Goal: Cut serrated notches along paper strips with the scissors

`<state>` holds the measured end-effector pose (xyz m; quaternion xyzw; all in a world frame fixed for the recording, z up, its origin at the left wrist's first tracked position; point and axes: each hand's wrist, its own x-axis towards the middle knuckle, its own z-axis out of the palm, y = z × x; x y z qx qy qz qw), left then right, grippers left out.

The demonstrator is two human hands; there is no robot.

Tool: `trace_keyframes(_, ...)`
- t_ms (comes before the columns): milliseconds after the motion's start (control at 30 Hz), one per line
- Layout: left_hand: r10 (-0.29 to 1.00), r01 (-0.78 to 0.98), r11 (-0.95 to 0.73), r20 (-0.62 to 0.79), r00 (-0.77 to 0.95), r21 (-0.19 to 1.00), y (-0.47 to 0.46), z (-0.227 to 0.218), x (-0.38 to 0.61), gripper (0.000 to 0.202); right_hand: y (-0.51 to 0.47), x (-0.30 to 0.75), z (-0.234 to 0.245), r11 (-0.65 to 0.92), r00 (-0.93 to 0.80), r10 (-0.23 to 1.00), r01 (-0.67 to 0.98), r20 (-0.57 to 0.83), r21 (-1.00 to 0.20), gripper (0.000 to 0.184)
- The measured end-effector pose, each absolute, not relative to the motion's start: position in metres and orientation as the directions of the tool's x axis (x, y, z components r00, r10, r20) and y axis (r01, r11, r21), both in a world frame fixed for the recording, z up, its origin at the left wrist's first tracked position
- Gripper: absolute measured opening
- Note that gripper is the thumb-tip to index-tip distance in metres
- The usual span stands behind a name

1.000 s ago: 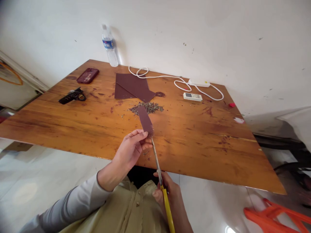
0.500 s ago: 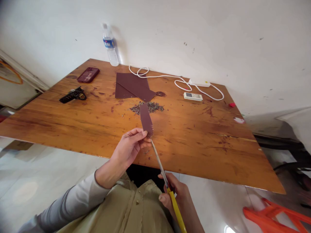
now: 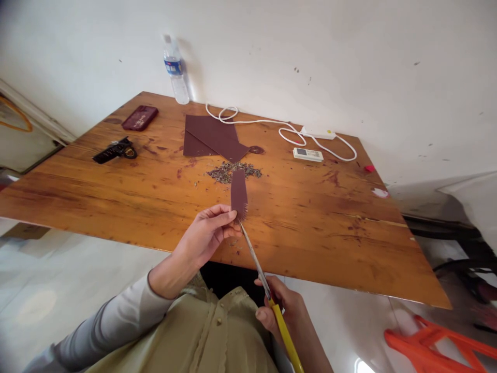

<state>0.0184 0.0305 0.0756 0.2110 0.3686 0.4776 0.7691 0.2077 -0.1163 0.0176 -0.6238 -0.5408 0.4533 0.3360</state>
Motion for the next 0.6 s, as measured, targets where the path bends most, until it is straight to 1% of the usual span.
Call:
trace_keyframes(200,0.879,-0.561,0.476,-0.367,0.304,0.677,0.03,0.076,0.017,0.026,-0.114,0.205,0.025,-0.189,-0.008,0.978,0.371,-0.206,-0.909,0.075)
trace_keyframes(267,0.88,-0.557,0.475,-0.362,0.307,0.682,0.03,0.076,0.017,0.025,-0.114,0.204,0.028,-0.201,-0.006,0.976,0.368,-0.219,-0.908,0.071)
trace_keyframes(600,0.87,-0.533,0.492,-0.361,0.336,0.688,0.03,0.072,0.016,0.024,-0.112,0.205,0.047,-0.243,-0.074,0.96,0.263,-0.271,-0.933,0.058)
